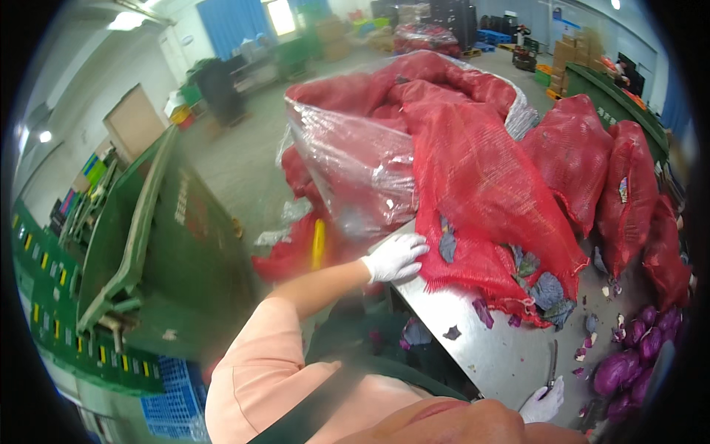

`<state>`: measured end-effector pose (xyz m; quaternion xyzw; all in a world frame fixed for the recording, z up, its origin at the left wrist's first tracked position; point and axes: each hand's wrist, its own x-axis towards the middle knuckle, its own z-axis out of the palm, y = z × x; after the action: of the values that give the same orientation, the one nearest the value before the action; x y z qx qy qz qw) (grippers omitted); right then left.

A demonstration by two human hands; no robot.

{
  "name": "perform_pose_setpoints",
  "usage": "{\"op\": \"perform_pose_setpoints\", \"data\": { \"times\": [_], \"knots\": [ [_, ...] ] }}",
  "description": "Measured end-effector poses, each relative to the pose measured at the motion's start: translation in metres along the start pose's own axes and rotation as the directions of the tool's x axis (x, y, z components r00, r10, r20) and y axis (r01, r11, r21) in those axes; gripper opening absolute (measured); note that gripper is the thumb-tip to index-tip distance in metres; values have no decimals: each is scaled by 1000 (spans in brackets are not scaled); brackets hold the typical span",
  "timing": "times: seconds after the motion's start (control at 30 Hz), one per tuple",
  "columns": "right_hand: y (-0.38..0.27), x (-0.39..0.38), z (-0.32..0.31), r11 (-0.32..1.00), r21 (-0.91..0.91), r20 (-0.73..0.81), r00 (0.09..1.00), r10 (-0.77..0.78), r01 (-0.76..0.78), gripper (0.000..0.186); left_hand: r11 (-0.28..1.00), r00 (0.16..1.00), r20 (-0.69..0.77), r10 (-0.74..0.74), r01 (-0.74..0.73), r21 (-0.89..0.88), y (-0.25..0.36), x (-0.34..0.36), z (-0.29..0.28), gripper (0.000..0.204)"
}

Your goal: The person removes outer leaves from red cabbages using a knife and hands, then places the trimmed cabbages on a table. Discarded leaves are collected in a white bin and emptied into a green crate.

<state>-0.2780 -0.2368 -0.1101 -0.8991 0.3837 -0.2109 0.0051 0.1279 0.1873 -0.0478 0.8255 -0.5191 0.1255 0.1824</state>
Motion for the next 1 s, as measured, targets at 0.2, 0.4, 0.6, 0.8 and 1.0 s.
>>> {"op": "perform_pose_setpoints", "data": {
  "times": [0.2,0.4,0.6,0.8,1.0],
  "knots": [
    [-77,6,-30,1000,1,-55,999,0,0,64,975,959,174,223,-216,-58,-67,-7,1,54],
    [-193,-39,11,989,135,-3,998,58,-57,50,972,971,170,168,-135,-191,-74,-11,25,53],
    [-190,-7,-23,987,64,308,944,122,-149,48,919,967,77,242,-203,-338,-79,-8,20,46],
    [-239,230,-219,999,-31,-346,938,23,-36,63,862,851,281,444,-320,-394,-95,-12,14,50],
    [-339,218,-388,978,-206,-507,857,-93,-16,57,814,843,171,510,-409,-412,-94,-14,22,48]
  ]
}}
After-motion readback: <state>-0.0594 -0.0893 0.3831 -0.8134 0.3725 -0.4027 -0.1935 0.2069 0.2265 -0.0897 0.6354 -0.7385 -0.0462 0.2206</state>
